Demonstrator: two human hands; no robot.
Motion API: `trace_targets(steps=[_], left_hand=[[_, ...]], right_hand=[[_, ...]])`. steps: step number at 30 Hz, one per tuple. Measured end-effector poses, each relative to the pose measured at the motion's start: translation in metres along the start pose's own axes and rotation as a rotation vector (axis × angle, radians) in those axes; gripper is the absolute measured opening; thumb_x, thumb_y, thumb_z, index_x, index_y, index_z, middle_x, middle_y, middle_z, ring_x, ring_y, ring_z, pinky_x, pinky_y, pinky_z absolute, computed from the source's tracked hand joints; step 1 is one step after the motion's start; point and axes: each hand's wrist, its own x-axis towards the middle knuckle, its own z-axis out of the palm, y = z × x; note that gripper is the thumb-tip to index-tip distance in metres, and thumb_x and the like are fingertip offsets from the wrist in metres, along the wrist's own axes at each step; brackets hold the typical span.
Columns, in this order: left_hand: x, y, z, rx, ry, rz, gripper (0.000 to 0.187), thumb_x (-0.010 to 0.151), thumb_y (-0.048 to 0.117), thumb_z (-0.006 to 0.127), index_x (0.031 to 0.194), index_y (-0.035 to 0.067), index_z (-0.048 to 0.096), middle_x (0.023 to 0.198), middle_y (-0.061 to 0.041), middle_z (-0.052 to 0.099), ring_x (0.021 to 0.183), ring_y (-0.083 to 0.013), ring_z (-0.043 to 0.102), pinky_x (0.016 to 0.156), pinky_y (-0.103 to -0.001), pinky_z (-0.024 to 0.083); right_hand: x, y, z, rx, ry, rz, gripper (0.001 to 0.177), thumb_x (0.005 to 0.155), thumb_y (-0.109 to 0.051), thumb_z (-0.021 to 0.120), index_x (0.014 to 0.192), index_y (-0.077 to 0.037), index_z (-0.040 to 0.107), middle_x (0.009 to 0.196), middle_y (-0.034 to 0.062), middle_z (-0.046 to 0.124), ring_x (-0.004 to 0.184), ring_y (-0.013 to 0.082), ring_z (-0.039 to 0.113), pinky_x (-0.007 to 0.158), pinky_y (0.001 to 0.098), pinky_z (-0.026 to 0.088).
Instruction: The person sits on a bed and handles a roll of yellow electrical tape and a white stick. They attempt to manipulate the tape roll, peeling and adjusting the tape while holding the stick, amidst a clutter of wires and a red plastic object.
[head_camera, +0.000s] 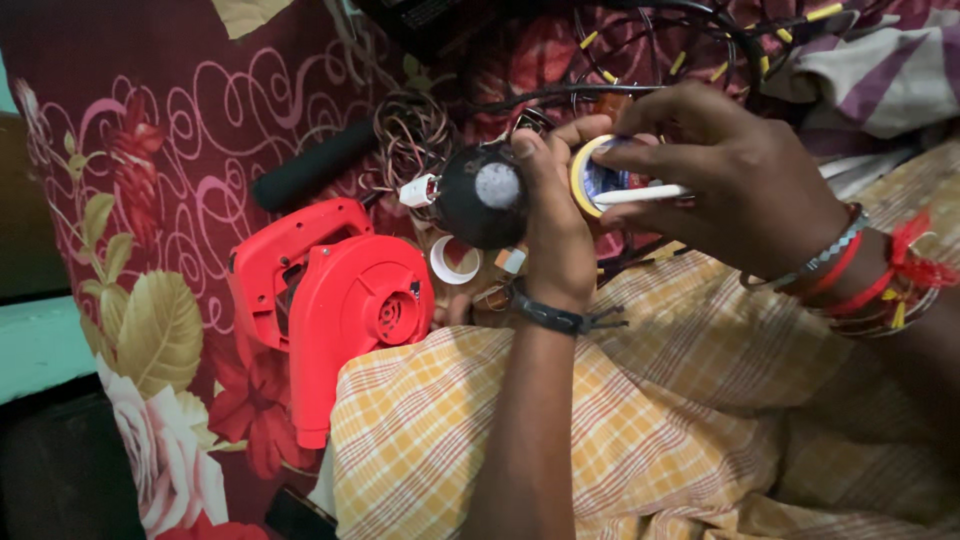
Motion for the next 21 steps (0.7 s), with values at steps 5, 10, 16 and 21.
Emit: trace_targets(steps=[5,10,16,21], left_hand=[[0.004,-0.002,-0.004,0.043,0.057,-0.004,0.091,0.105,0.077,0.021,0.13,-0.004,0.052,0.113,-0.011,0.061,0.104,-0.0183,0.062,0.09,-0.032,0.054],[0.001,0.012,-0.001,-0.042,0.06,-0.019,0.084,0.102,0.076,0.021,0.124,0.001,0.052,0.11,-0.014,0.066,0.101,-0.0205,0.065,0.091,-0.032,0.054],[0.004,0.012,-0.006,-0.063,0.105,0.032,0.084,0.104,0.076,0.022,0.124,0.0,0.053,0.111,-0.011,0.062,0.103,-0.0195,0.063,0.094,-0.032,0.053],[0.008,0.006,-0.009,-0.097,0.143,0.041,0.079,0.102,0.075,0.025,0.12,0.002,0.053,0.11,-0.009,0.061,0.101,-0.0183,0.061,0.093,-0.032,0.052]], right_hand=[[-0.001,-0.005,0.0,0.018,0.033,-0.004,0.046,0.075,-0.024,0.09,0.114,-0.011,0.072,0.126,0.0081,0.065,0.101,0.0253,0.072,0.081,0.036,0.06],[-0.005,-0.008,-0.001,-0.056,0.009,-0.03,0.054,0.071,-0.027,0.09,0.121,-0.015,0.073,0.135,0.0075,0.064,0.099,0.0252,0.073,0.075,0.036,0.059],[-0.005,-0.011,0.005,-0.19,0.011,-0.106,0.065,0.062,-0.029,0.088,0.124,-0.014,0.074,0.142,0.0084,0.062,0.091,0.0243,0.074,0.067,0.0346,0.058],[-0.009,-0.017,0.012,-0.238,0.036,-0.071,0.048,0.081,-0.023,0.085,0.127,-0.016,0.074,0.14,0.0059,0.066,0.091,0.0221,0.075,0.067,0.035,0.058]])
